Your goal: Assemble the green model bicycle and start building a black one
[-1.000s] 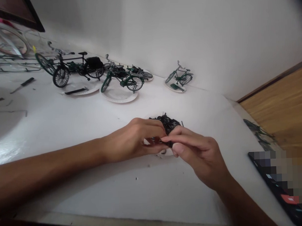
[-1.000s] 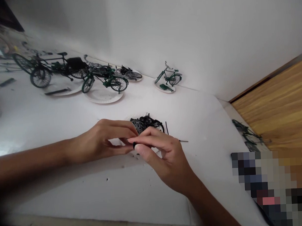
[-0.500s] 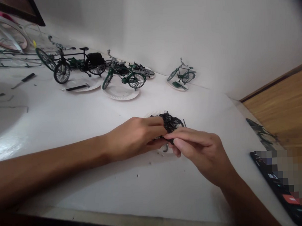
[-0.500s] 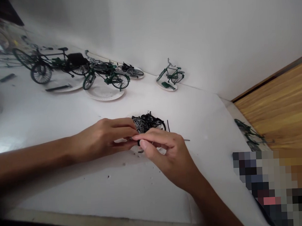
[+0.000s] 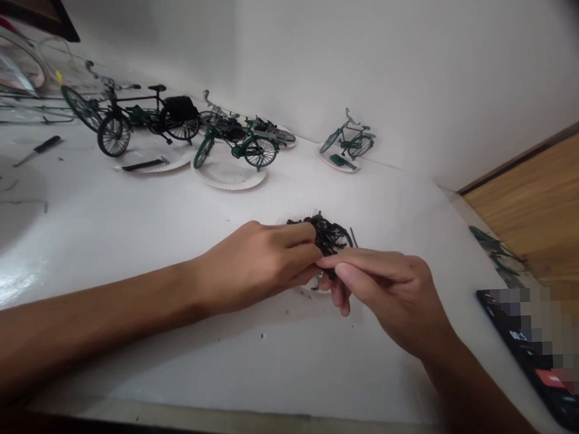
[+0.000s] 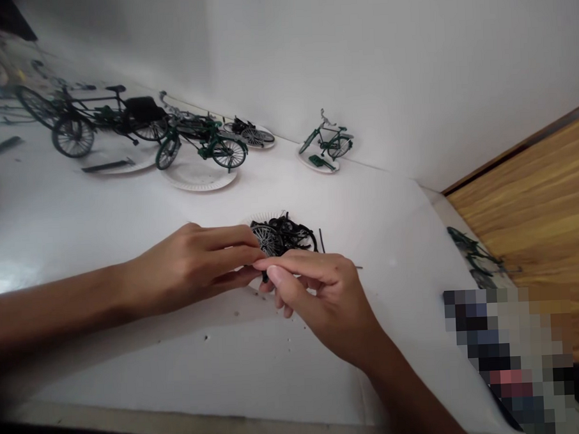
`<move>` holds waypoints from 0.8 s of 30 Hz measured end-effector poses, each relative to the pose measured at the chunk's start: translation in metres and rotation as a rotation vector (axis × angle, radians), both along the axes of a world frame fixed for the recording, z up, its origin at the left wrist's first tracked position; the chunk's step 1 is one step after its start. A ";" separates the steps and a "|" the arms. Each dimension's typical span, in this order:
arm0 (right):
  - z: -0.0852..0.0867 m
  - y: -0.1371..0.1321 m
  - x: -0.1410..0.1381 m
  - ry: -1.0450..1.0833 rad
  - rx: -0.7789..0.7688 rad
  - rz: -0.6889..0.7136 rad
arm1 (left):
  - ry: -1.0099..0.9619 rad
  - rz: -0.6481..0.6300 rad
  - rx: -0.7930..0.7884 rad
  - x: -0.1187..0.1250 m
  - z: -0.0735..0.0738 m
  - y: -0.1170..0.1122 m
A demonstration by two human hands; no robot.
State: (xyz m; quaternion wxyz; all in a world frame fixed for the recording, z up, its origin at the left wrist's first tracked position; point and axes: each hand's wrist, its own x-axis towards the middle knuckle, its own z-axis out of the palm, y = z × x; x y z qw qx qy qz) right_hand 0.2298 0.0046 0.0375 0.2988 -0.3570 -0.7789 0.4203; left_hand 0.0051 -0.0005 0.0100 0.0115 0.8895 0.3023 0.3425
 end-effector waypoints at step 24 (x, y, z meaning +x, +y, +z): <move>-0.008 0.010 0.007 0.194 -0.506 -0.084 | 0.067 0.061 0.030 -0.001 0.001 0.000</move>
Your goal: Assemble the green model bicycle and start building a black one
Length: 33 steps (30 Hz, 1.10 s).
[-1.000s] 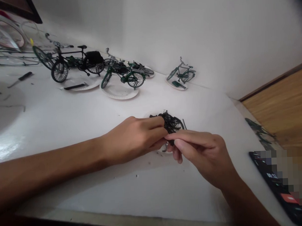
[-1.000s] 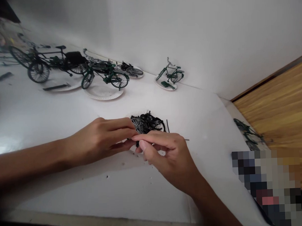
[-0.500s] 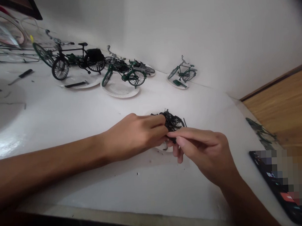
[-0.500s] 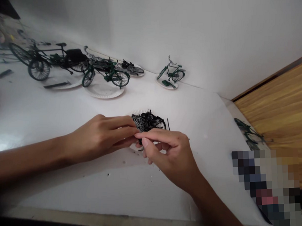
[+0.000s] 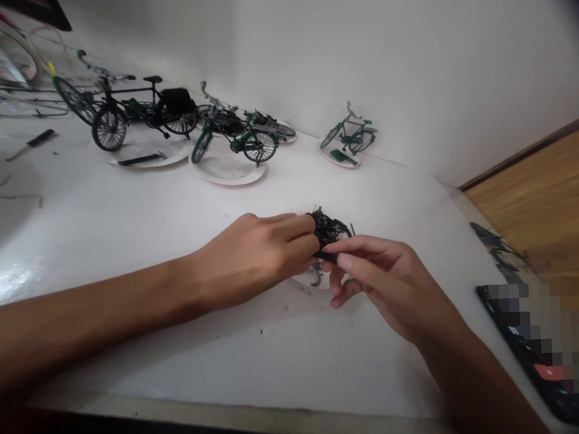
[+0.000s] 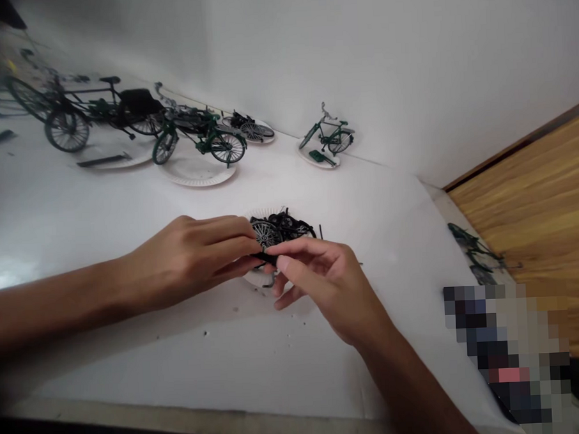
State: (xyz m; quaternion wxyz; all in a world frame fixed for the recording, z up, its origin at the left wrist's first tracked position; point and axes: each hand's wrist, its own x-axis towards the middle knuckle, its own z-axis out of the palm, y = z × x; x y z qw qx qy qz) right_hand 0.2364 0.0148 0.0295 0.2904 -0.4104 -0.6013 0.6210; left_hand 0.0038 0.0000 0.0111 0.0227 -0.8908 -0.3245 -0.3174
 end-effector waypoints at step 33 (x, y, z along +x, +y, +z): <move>-0.006 0.083 0.099 -0.904 0.610 -0.287 | 0.080 0.152 -0.270 -0.058 -0.009 0.064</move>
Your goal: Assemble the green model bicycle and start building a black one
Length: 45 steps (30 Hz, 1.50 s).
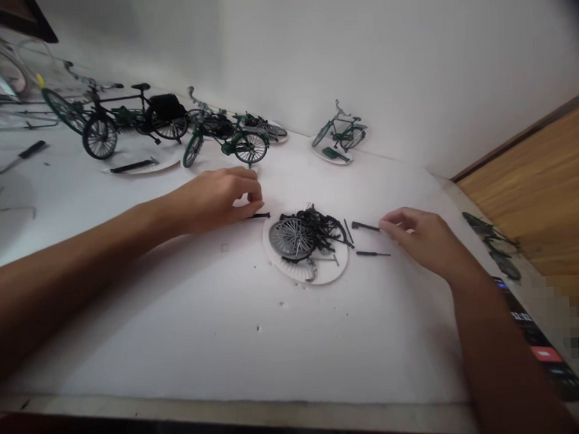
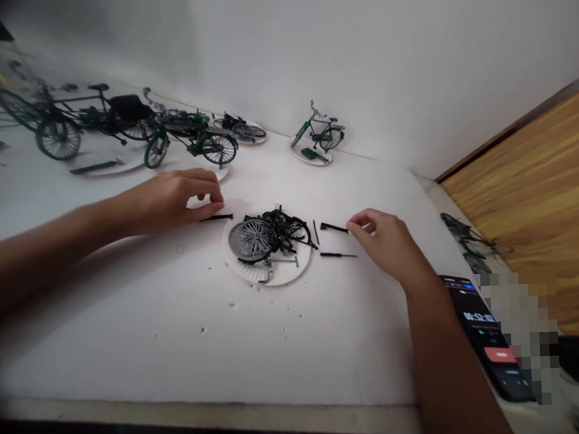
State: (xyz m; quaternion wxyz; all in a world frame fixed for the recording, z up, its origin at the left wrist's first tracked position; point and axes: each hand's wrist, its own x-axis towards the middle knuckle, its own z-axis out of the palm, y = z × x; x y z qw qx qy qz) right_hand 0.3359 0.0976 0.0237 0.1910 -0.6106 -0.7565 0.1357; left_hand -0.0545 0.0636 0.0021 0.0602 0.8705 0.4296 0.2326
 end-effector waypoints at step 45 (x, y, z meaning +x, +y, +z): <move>-0.020 -0.040 -0.079 0.477 0.259 0.188 | 0.205 -0.334 0.252 0.045 0.006 -0.034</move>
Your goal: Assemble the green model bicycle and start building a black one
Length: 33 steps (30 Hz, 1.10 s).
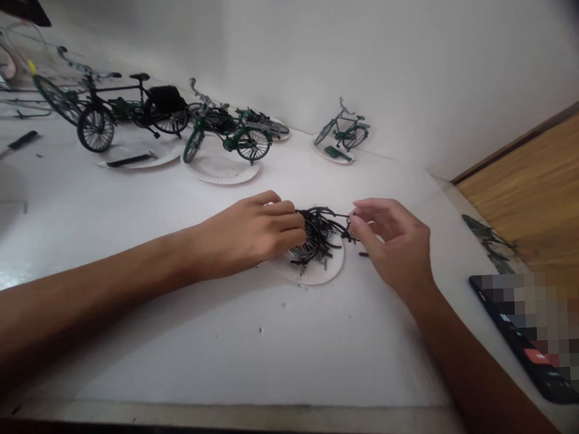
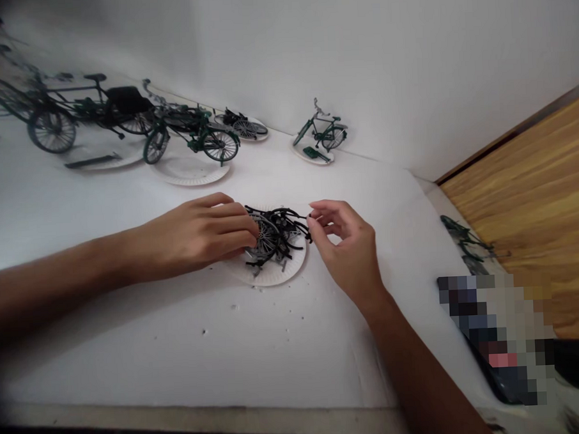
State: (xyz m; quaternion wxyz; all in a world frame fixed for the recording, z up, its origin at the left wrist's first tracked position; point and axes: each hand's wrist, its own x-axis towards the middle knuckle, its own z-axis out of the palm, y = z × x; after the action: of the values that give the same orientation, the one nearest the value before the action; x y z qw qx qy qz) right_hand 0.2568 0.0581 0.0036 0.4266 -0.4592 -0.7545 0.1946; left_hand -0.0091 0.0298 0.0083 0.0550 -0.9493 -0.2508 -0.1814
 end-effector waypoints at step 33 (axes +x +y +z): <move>0.006 -0.007 0.003 -0.465 0.297 0.139 | -0.773 0.247 -0.379 -0.008 -0.012 0.012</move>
State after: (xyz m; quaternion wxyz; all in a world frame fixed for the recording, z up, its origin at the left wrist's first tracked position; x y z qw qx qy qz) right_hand 0.2600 0.0514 0.0092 0.2905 -0.3710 -0.8820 0.0001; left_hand -0.0170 0.0422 -0.0038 -0.1966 -0.7680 -0.3933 -0.4657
